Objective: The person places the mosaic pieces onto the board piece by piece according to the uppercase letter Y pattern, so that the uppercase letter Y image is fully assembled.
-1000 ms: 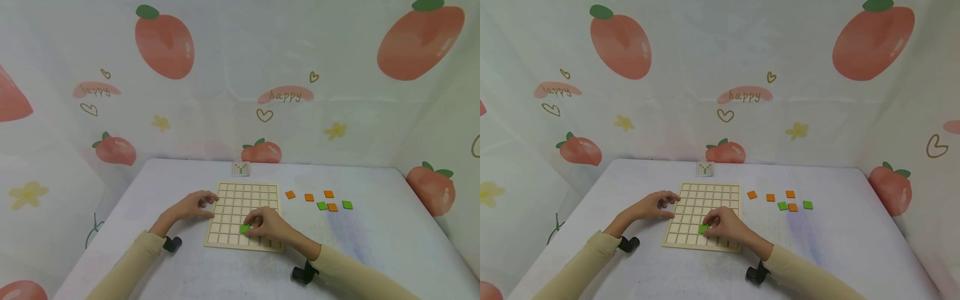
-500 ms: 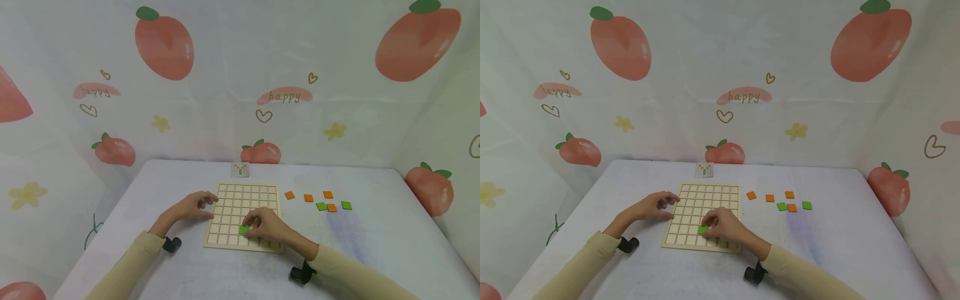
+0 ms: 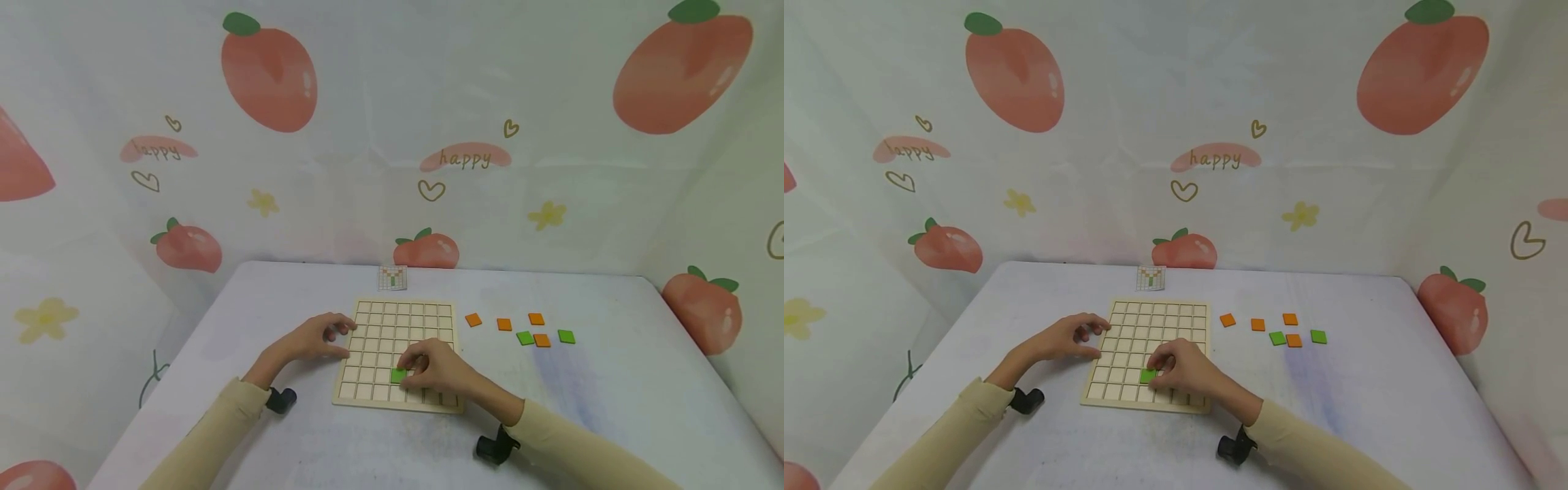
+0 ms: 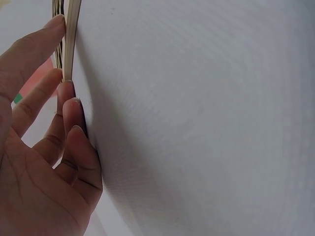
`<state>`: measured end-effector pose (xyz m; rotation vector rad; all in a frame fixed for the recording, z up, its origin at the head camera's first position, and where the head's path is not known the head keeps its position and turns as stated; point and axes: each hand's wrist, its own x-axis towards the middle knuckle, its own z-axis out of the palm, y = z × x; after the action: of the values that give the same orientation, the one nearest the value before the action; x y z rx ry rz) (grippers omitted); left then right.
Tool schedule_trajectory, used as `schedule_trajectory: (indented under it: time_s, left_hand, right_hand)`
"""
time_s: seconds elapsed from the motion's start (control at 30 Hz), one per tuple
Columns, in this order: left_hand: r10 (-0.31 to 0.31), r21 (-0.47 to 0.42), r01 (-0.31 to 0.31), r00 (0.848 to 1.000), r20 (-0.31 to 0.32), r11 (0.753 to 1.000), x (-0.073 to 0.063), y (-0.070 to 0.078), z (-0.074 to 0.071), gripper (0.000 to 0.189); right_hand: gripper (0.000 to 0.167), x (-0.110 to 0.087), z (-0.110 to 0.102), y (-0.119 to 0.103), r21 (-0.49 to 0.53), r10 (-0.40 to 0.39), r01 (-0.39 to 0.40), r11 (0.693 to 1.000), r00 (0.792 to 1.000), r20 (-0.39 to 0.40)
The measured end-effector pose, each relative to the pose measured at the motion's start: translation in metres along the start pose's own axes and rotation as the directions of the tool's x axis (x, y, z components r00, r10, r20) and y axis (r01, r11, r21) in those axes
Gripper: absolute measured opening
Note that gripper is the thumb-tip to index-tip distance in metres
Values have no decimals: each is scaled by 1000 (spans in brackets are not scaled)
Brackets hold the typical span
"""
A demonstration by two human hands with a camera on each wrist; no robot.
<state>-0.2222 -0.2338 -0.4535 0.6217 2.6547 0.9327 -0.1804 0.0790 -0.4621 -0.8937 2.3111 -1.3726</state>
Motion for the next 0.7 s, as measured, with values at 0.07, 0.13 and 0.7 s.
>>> schedule_trajectory:
  time_s: [0.07, 0.13, 0.7]
  left_hand:
    - [5, -4, -5, 1000, -2, 1000, 0, 1, -1, 52]
    - [13, -9, -13, 1000, -4, 1000, 0, 1, -1, 52]
    - [75, 5, -75, 997, -2, 997, 0, -2, 0, 51]
  right_hand:
    - [19, -2, -2, 1, 4, -6, 6, 1000, 1000, -1]
    - [20, -5, -6, 2, 13, -9, 9, 1000, 1000, -3]
    - [14, -55, -59, 29, 68, 24, -22, 997, 999, -30]
